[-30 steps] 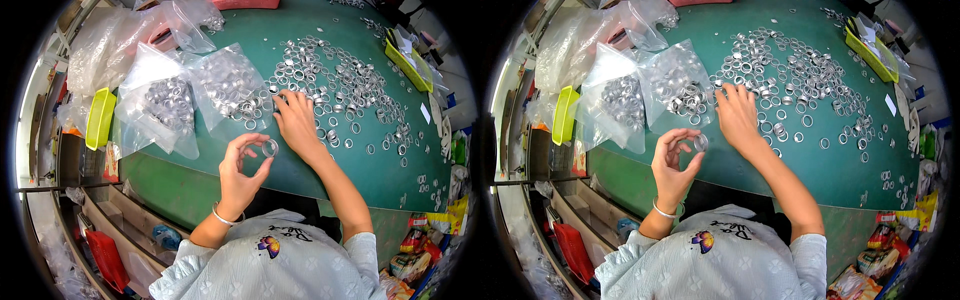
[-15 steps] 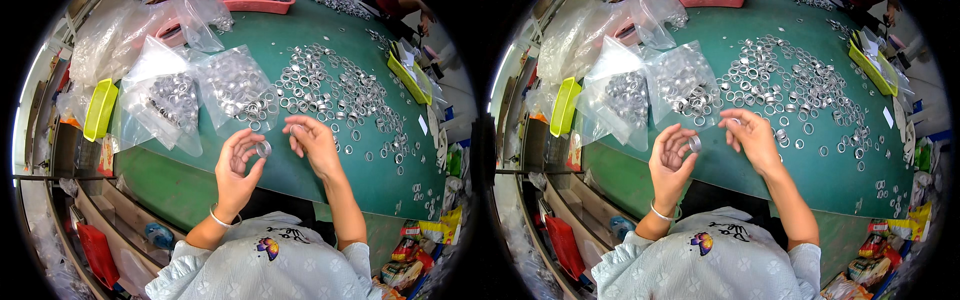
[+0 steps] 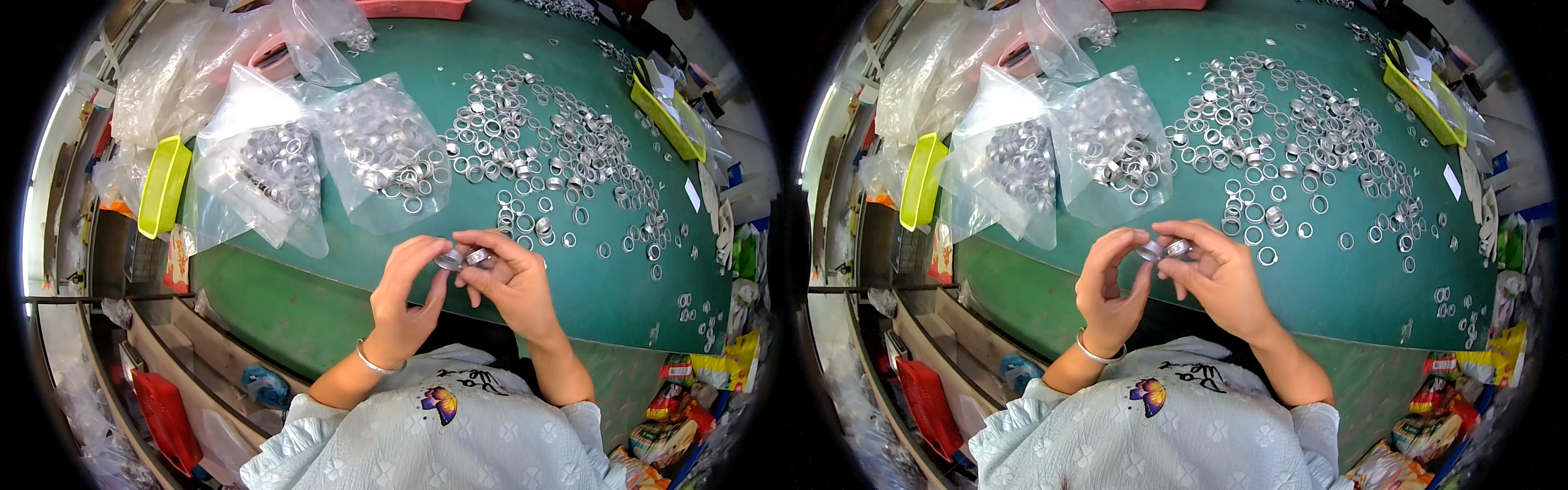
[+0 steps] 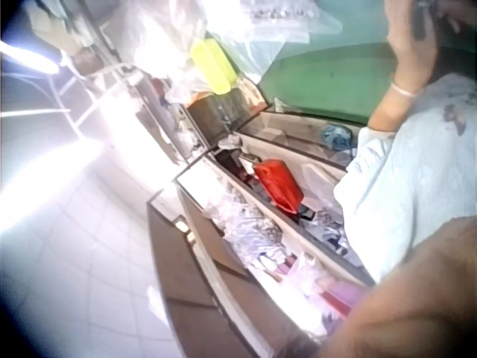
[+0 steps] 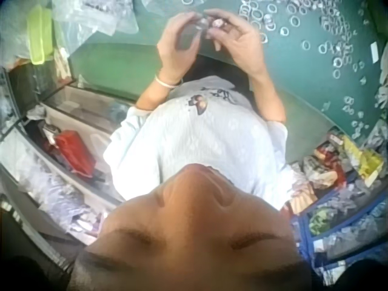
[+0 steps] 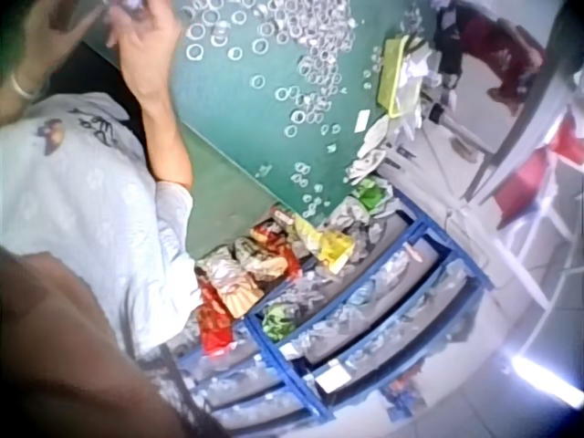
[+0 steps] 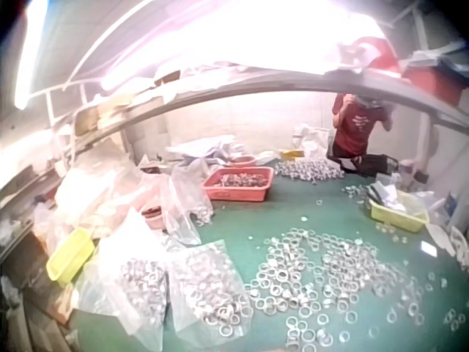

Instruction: The person sorts metal rings on a green work surface, picking them up from a central pile and placing them into plastic bags.

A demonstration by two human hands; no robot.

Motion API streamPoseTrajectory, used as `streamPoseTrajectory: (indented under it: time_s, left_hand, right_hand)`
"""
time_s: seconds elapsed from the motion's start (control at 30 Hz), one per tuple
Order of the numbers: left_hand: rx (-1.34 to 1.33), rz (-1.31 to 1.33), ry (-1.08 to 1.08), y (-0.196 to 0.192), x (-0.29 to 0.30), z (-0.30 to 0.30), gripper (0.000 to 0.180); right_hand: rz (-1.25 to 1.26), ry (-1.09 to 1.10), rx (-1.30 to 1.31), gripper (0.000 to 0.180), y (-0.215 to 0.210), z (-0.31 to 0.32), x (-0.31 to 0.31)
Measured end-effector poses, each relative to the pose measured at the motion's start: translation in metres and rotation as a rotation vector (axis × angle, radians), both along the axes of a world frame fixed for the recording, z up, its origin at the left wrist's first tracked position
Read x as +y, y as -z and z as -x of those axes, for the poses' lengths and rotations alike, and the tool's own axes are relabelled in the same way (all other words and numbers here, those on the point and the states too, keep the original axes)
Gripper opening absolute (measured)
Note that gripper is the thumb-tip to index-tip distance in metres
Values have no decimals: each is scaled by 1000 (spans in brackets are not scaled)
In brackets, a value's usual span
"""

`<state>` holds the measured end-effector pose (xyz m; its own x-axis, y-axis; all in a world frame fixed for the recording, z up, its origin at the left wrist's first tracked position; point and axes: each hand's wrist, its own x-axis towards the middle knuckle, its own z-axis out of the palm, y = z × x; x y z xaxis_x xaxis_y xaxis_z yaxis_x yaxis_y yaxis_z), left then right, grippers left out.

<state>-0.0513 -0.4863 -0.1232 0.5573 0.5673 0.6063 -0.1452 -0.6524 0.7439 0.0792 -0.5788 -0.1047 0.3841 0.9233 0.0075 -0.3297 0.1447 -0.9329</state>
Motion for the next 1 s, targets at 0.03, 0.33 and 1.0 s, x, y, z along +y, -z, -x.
streamPoseTrajectory:
  time_s: [0.03,0.33,1.0]
  left_hand:
    - [10,-35,-5,-1,-1,-2,54]
    - [54,-59,71,-3,-2,-1,57]
    - [-754,913,-397,-17,90,65,14]
  right_hand:
    - [-15,0,15,34,2,2,0]
    - [44,63,-117,41,6,10,0]
    - [51,-26,-979,38,41,16,-25]
